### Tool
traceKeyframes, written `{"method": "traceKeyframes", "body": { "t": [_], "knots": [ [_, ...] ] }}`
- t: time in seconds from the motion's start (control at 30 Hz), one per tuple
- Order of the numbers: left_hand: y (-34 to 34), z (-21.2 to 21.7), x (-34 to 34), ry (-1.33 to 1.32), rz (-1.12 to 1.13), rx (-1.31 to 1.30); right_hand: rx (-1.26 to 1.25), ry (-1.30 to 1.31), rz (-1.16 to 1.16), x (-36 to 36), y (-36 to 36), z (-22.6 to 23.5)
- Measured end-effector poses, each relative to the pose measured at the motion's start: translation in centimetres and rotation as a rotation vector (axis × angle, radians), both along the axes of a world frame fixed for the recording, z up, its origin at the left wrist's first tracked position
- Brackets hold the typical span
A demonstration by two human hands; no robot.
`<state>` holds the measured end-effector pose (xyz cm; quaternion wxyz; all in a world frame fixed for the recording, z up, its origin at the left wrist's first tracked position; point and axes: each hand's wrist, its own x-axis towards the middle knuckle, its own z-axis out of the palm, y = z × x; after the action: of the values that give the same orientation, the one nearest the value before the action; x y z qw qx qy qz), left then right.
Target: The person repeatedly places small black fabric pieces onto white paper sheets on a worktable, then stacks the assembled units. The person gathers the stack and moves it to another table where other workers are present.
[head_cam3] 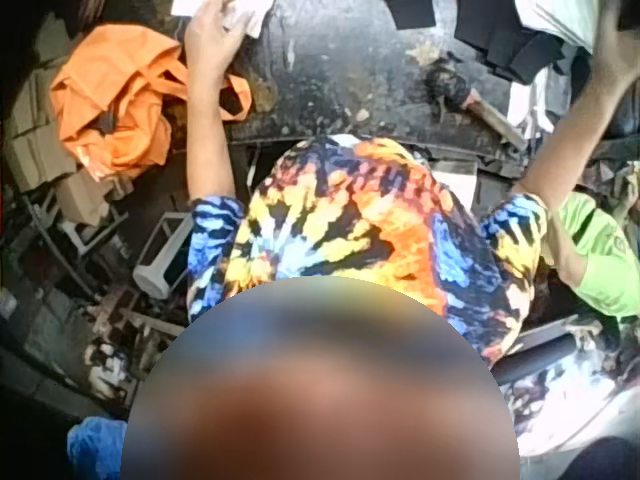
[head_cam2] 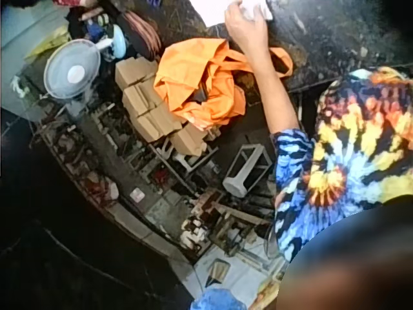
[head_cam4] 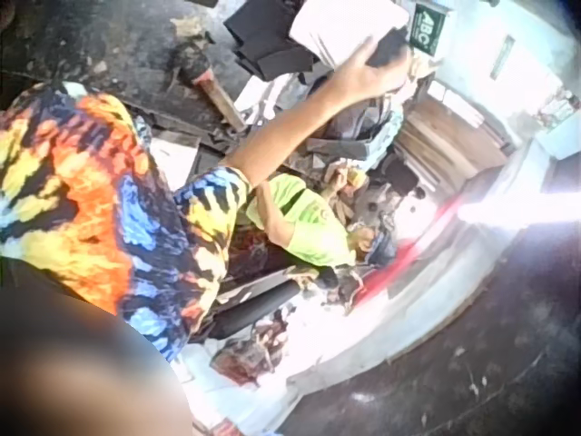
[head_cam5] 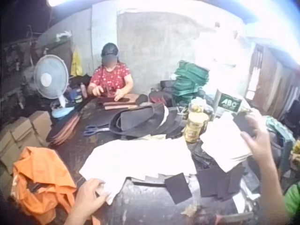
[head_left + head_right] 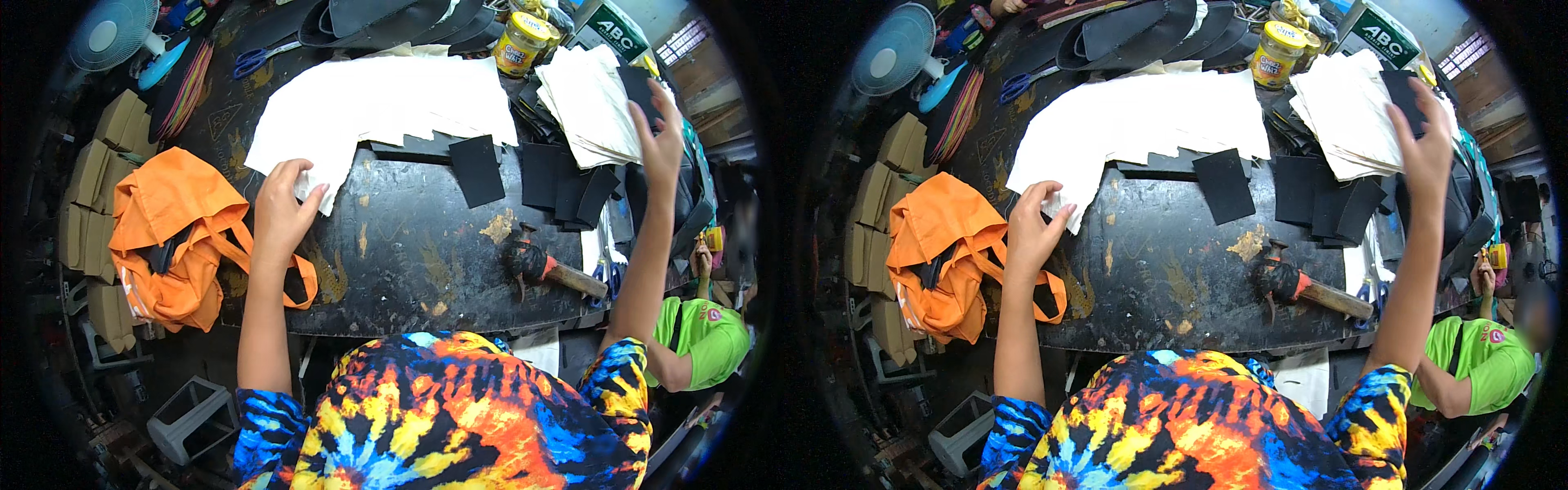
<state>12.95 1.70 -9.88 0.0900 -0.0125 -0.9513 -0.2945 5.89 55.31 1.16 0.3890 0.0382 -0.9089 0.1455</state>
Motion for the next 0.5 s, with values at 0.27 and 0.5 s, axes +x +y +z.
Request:
{"method": "traceKeyframes", "body": {
  "t": [0.27, 0.5],
  "knots": [
    [0.7, -1.6, -0.9, 0.134, -0.093, -0.305, -0.065, -0.525, 1.052, 6.0, -22.4, -6.1],
    [-0.6, 3.3, -1.6, 0.423, 0.100, 0.084, 0.168, -0.590, 1.022, 3.4, -32.6, -12.1]
  ]
}}
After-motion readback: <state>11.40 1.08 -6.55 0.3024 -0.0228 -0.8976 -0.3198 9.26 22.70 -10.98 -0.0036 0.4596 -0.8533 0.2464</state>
